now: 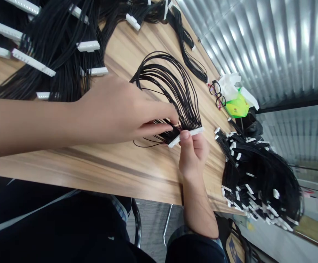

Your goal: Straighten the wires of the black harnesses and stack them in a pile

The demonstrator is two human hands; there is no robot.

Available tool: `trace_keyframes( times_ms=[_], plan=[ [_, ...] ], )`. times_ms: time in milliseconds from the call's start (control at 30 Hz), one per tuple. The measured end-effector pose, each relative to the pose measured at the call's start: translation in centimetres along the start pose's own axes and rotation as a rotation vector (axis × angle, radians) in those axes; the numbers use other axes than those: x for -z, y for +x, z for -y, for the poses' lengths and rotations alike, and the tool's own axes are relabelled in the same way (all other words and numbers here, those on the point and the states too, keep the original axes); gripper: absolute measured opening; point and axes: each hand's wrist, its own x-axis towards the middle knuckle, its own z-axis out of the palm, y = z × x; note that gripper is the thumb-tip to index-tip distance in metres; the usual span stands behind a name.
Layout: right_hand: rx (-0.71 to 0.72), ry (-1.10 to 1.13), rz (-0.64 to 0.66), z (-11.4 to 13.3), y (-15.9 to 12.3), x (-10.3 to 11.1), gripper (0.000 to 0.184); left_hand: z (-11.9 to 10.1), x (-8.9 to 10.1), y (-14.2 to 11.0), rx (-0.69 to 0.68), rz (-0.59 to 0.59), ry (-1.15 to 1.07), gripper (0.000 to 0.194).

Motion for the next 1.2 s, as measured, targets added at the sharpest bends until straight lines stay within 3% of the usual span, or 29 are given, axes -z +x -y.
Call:
trace_keyframes(
  times_ms=[100,200,300,500,633,833,900,1067,1133,1200],
  plan=[
    [-0.136,0.164,-0.081,0.3,0.1,-0.9,0.031,0.0,0.4,0.5,-0.108,-0.028,0.069,0.036],
    [-0.193,0.184,-0.176,0.7,0.1,-1.5,0.034,0.0,0.6,1.1,-0.089,0.128,0.001,0.054],
    [-0.214,0.185,-0.218,1.1,0.0,-1.7,0.035,0.1,0.6,0.9,-0.006,0.241,-0.097,0.059],
    [-0.198,0.211,-0.221,1.5,-0.3,-1.8,0.035,0.4,0.5,0.0,-0.126,0.147,-0.013,0.052],
    [-0.193,0.164,-0.213,1.5,-0.4,-1.9,0.035,0.2,0.4,0.4,-0.033,0.207,-0.099,0.059],
    [-0.167,0.136,-0.151,1.1,-0.8,-2.2,0.035,-0.2,-0.3,0.4,-0.078,0.281,0.033,0.052],
    [-0.152,0.104,-0.155,0.9,-0.8,-2.0,0.034,-0.2,-0.5,0.3,-0.142,0.232,0.044,0.044],
    [-0.11,0.098,-0.262,0.6,0.1,-1.3,0.03,-0.5,-0.8,-0.5,-0.342,-0.097,-0.061,0.037],
    [-0.072,0.128,-0.309,0.6,0.6,-1.2,0.03,-1.1,-0.8,-1.0,-0.444,-0.099,-0.216,0.041],
    [-0.044,0.166,-0.316,0.5,0.9,-1.1,0.029,-1.6,-0.7,-1.4,-0.456,-0.063,-0.299,0.043]
  ],
)
